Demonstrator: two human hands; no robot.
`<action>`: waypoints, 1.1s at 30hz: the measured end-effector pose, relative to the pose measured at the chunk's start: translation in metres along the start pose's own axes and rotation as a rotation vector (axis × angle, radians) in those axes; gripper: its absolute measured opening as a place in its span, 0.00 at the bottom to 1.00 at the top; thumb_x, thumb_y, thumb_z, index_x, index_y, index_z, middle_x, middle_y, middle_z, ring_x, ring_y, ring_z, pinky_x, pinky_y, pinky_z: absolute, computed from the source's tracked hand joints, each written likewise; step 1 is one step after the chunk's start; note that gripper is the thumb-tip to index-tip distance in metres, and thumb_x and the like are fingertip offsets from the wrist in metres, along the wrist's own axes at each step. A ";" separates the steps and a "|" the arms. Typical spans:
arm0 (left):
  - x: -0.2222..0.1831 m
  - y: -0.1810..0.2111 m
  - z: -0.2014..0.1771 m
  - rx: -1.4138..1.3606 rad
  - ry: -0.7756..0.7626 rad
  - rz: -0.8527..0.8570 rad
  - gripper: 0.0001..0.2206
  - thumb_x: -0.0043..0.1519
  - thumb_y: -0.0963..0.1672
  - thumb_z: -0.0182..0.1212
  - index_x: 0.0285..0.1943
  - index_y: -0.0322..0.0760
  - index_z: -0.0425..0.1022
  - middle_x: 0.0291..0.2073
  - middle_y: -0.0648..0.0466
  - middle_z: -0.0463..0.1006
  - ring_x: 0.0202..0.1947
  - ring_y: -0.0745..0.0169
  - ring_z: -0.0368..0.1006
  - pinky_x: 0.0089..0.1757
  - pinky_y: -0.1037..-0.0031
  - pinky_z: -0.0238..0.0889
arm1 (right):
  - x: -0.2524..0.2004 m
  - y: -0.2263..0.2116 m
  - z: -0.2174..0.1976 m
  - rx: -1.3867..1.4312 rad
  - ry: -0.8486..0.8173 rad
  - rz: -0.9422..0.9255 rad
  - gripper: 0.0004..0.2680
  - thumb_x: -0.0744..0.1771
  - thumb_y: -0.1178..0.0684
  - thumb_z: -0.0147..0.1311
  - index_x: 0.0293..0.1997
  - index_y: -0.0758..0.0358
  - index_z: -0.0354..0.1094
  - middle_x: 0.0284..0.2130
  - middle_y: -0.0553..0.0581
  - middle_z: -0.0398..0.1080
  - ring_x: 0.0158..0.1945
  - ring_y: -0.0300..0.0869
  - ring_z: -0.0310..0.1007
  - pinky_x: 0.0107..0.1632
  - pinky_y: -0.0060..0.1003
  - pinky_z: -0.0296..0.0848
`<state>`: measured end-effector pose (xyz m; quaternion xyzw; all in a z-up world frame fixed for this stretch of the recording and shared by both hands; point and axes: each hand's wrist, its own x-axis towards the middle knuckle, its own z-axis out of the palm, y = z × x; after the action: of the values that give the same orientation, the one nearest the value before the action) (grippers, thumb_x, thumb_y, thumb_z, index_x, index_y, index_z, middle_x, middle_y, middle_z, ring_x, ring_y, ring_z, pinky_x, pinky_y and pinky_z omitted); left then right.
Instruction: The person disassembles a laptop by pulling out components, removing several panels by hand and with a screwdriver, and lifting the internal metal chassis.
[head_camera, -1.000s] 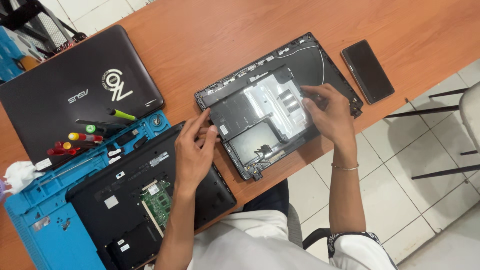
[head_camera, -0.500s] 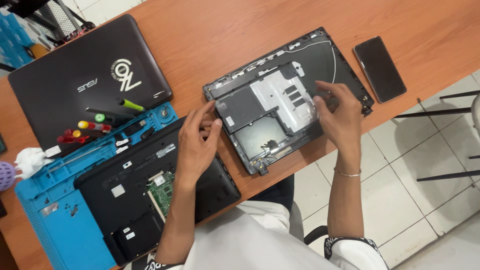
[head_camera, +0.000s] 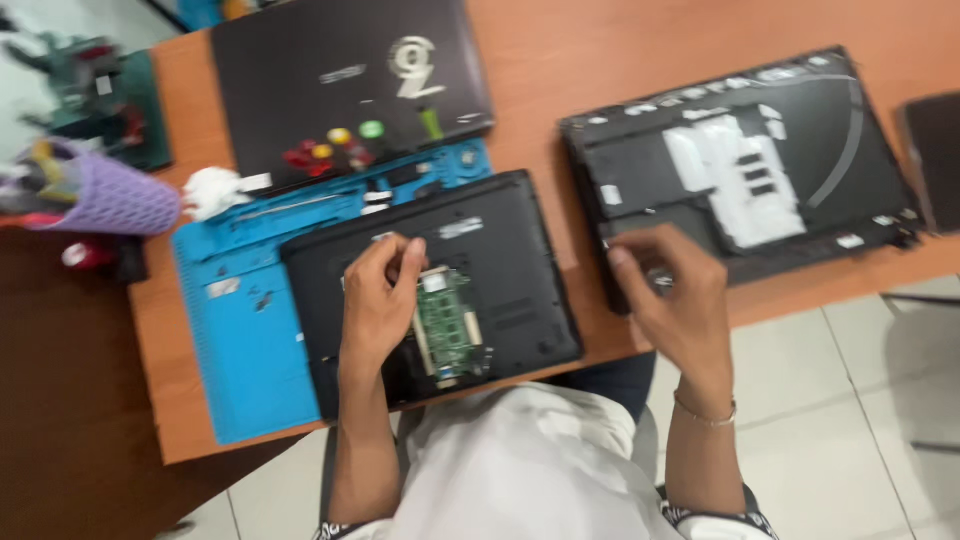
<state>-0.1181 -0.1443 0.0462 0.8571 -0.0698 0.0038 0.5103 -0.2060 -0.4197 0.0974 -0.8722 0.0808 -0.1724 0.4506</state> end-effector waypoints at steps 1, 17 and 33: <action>-0.008 -0.006 -0.013 0.038 0.002 -0.035 0.09 0.69 0.42 0.59 0.38 0.29 0.75 0.27 0.54 0.74 0.25 0.69 0.65 0.30 0.74 0.61 | -0.002 -0.006 0.011 0.023 -0.044 0.005 0.03 0.67 0.60 0.61 0.42 0.68 0.75 0.33 0.55 0.77 0.33 0.36 0.76 0.36 0.30 0.72; -0.101 -0.103 -0.081 -0.257 0.385 -0.296 0.12 0.69 0.39 0.48 0.59 0.28 0.69 0.58 0.42 0.77 0.62 0.51 0.73 0.60 0.66 0.67 | -0.014 0.051 0.106 0.165 -0.191 0.071 0.25 0.66 0.59 0.62 0.72 0.70 0.57 0.69 0.68 0.61 0.73 0.52 0.61 0.73 0.43 0.60; -0.104 -0.120 -0.059 -0.505 0.458 -0.199 0.07 0.69 0.38 0.49 0.52 0.29 0.70 0.67 0.37 0.71 0.65 0.53 0.69 0.64 0.66 0.61 | -0.019 0.071 0.106 0.533 -0.218 0.036 0.29 0.64 0.66 0.60 0.74 0.71 0.51 0.73 0.70 0.55 0.80 0.53 0.51 0.81 0.46 0.47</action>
<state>-0.2024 -0.0239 -0.0386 0.6834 0.1315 0.1288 0.7064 -0.1831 -0.3750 -0.0214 -0.7349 -0.0007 -0.0848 0.6728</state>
